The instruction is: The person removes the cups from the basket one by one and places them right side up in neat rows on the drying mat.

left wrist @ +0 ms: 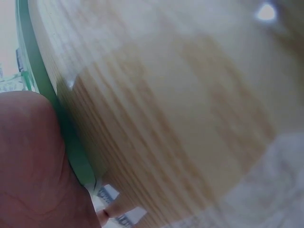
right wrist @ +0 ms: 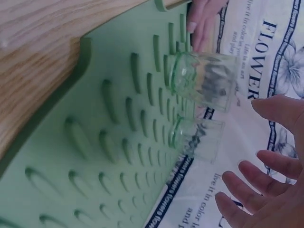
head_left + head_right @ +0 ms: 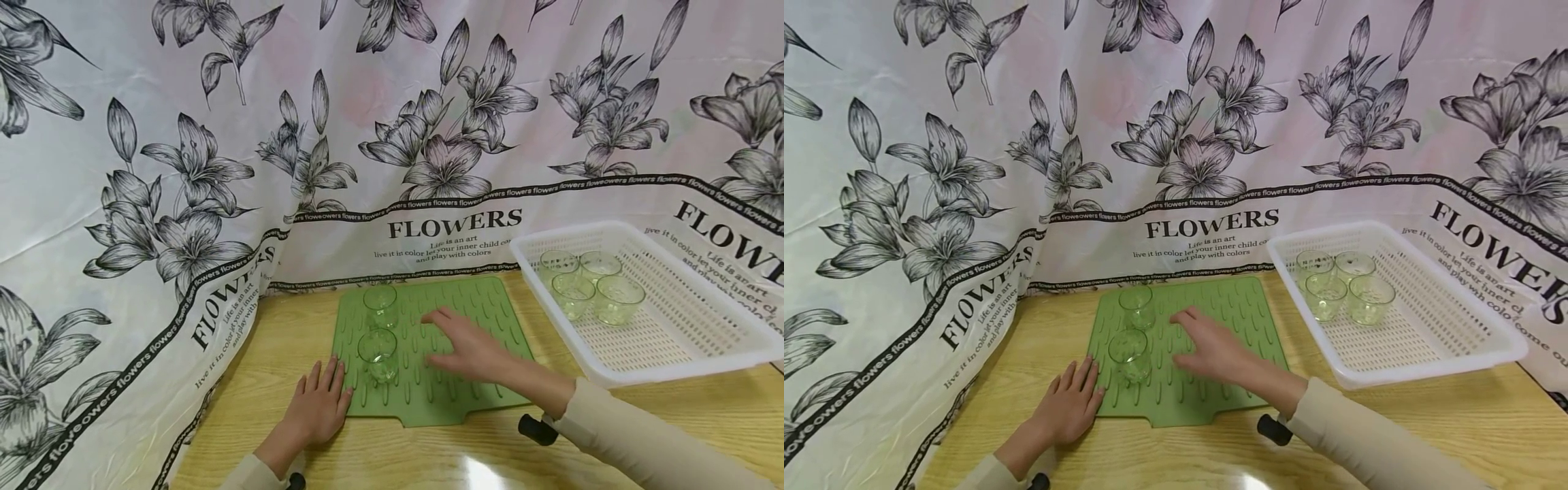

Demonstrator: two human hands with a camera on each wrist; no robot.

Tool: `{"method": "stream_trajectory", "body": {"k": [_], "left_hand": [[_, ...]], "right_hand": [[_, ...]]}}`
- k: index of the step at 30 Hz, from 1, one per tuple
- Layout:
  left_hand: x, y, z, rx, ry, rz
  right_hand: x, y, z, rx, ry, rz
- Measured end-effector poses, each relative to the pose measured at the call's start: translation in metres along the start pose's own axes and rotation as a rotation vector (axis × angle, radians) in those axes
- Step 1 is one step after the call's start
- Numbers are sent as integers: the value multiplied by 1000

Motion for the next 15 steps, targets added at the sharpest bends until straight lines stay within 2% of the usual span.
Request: {"method": "stream_trajectory", "body": {"k": [5, 9, 15], "left_hand": [[-2, 1, 1, -7, -3, 2], [-5, 9, 5, -25, -7, 0], [-5, 6, 4, -15, -1, -4]], "right_hand": [[-10, 15, 1, -15, 20, 10], [-18, 27, 5, -38, 34, 26], [-31, 41, 14, -72, 33, 34]]}}
Point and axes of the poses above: each hand's wrist, its own x-axis towards the middle knuckle, its own y-axis out of the back of the hand, z = x × y, the point moved 10 cm from there along x, towards the middle knuckle, and after that the axes turned 9 degrees about y, right-handed, at the moved point
